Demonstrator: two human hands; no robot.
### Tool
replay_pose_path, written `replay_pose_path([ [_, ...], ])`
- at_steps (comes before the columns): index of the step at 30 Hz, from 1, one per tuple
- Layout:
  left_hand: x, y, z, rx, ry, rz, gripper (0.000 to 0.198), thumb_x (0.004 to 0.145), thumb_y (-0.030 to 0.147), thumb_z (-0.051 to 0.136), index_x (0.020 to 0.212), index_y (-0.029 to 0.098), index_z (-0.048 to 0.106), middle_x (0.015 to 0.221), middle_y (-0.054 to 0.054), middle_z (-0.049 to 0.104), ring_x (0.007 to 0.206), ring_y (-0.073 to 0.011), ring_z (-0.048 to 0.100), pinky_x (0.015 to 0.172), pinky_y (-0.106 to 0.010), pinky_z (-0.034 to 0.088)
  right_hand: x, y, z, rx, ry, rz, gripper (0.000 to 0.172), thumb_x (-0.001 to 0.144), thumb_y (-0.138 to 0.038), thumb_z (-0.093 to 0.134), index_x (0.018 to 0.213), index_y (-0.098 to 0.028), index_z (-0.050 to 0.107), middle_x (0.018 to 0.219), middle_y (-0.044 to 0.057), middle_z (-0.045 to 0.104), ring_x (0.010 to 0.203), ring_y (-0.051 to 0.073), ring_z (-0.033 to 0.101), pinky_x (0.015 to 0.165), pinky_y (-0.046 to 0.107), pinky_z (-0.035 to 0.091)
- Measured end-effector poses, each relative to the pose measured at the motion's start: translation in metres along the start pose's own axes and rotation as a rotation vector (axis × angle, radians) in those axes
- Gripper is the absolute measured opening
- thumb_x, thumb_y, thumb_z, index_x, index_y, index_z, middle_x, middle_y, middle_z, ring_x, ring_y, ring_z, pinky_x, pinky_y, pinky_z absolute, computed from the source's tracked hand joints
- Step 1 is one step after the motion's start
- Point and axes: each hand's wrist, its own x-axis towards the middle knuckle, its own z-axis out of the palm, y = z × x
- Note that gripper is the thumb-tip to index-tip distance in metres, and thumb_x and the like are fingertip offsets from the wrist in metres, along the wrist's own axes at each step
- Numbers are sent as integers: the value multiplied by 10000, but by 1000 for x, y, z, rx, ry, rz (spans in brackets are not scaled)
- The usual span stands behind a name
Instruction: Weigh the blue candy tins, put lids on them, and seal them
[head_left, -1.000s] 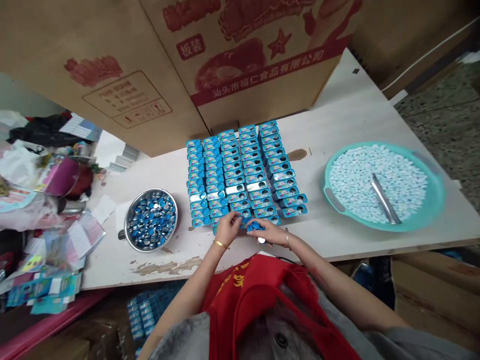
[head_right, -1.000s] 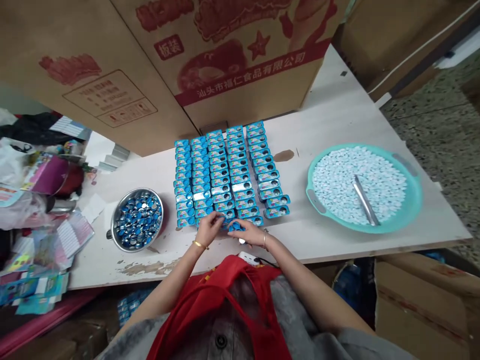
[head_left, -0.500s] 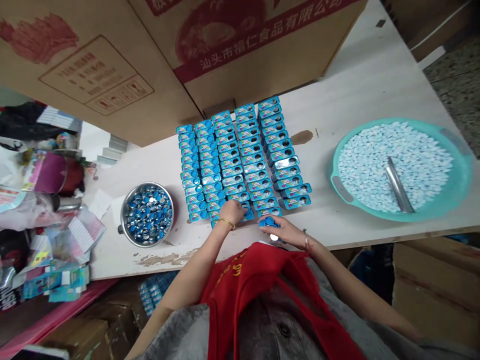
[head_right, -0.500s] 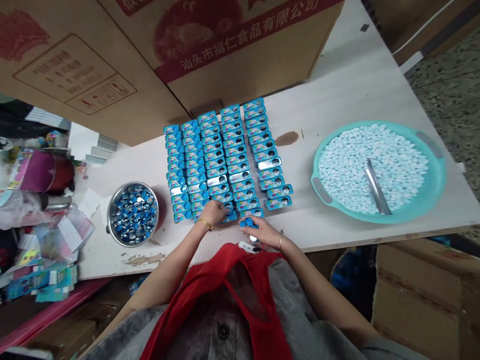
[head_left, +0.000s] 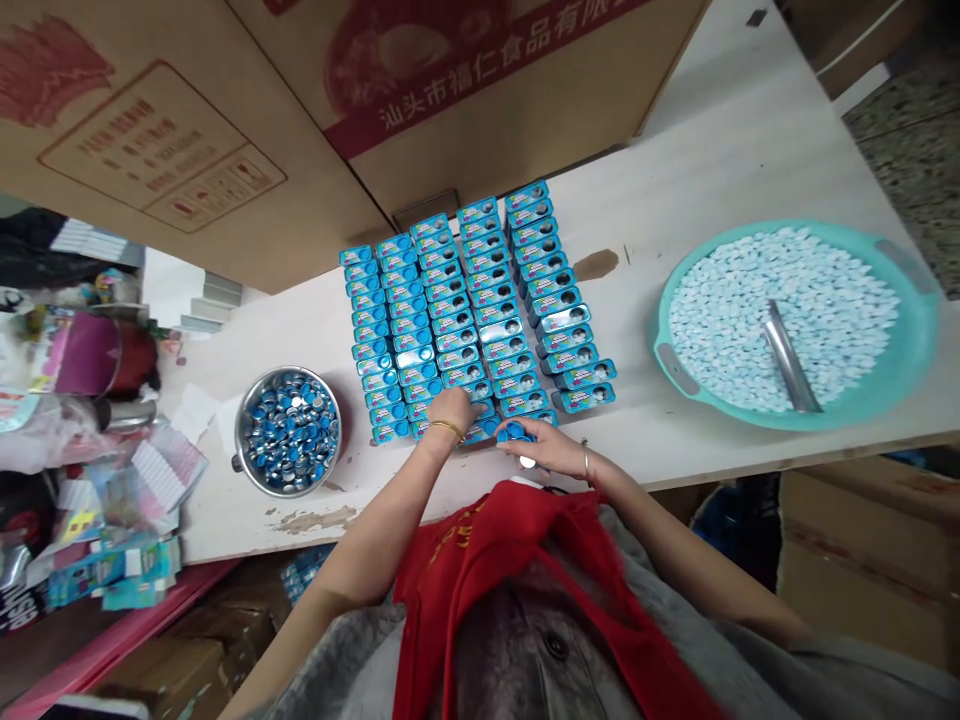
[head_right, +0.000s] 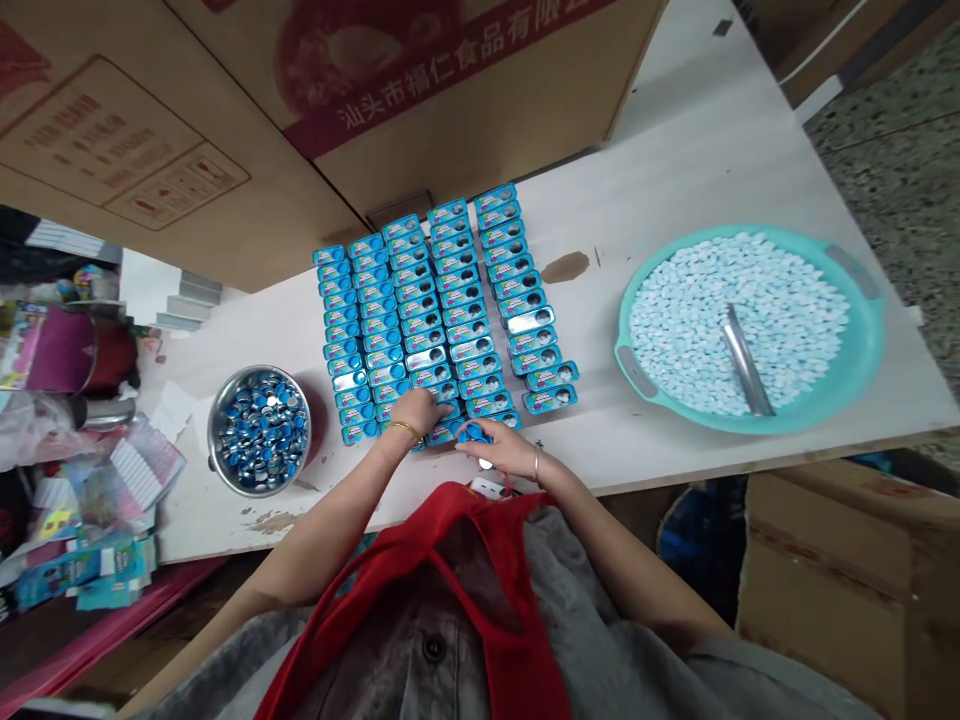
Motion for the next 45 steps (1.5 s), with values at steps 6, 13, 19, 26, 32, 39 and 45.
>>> replay_pose_path([
  [6, -34, -5, 1, -390, 95, 432, 191, 797, 289, 608, 949, 178, 635, 790, -24, 605, 700, -136, 536, 678, -240, 424, 11, 6, 3, -42, -11, -22, 352, 733, -462, 667, 943, -193, 579, 625, -43, 533, 485, 107, 525, 304, 166, 329],
  [13, -31, -13, 7, -616, 178, 416, 36, 775, 200, 560, 792, 169, 569, 742, 4, 549, 650, -108, 495, 635, -220, 398, 17, -1, 5, -8, -20, 12, 385, 732, -460, 676, 989, -187, 589, 621, -40, 540, 473, 99, 514, 301, 164, 343],
  [19, 9, -5, -10, -212, 154, 72, 176, 809, 342, 583, 725, 189, 605, 719, -40, 643, 726, -183, 600, 636, -265, 408, 12, -4, -4, 221, -18, -6, 473, 725, -545, 677, 1030, -191, 604, 768, -4, 583, 511, 83, 523, 286, 147, 308],
  [26, 28, 11, -19, 150, -11, -14, 351, 812, 507, 585, 854, 171, 677, 974, -146, 694, 935, -285, 645, 733, -325, 474, 15, 1, -14, 449, -62, -73, 420, 752, -487, 688, 1035, -189, 601, 789, 5, 584, 546, 87, 561, 296, 128, 291],
  [32, 8, -1, -15, -81, 124, 129, 260, 832, 399, 601, 954, 179, 665, 891, -97, 682, 882, -232, 634, 757, -307, 471, 14, -5, -12, 538, -72, -37, 408, 750, -469, 699, 1028, -191, 591, 795, 2, 584, 554, 96, 580, 281, 131, 290],
  [39, -19, -12, 5, -742, 107, 621, 66, 781, 220, 634, 818, 170, 658, 838, -28, 636, 835, -146, 584, 798, -259, 457, 22, -9, -4, 572, -42, 12, 379, 743, -506, 693, 869, -165, 584, 711, 0, 597, 466, 87, 538, 264, 156, 295],
  [45, 17, -6, -17, -410, 278, 107, 88, 816, 255, 570, 823, 183, 619, 767, -28, 656, 720, -152, 597, 637, -242, 420, 28, -18, 2, 567, 176, 71, 392, 808, -561, 580, 783, -170, 580, 687, 11, 576, 493, 108, 565, 260, 156, 281],
])
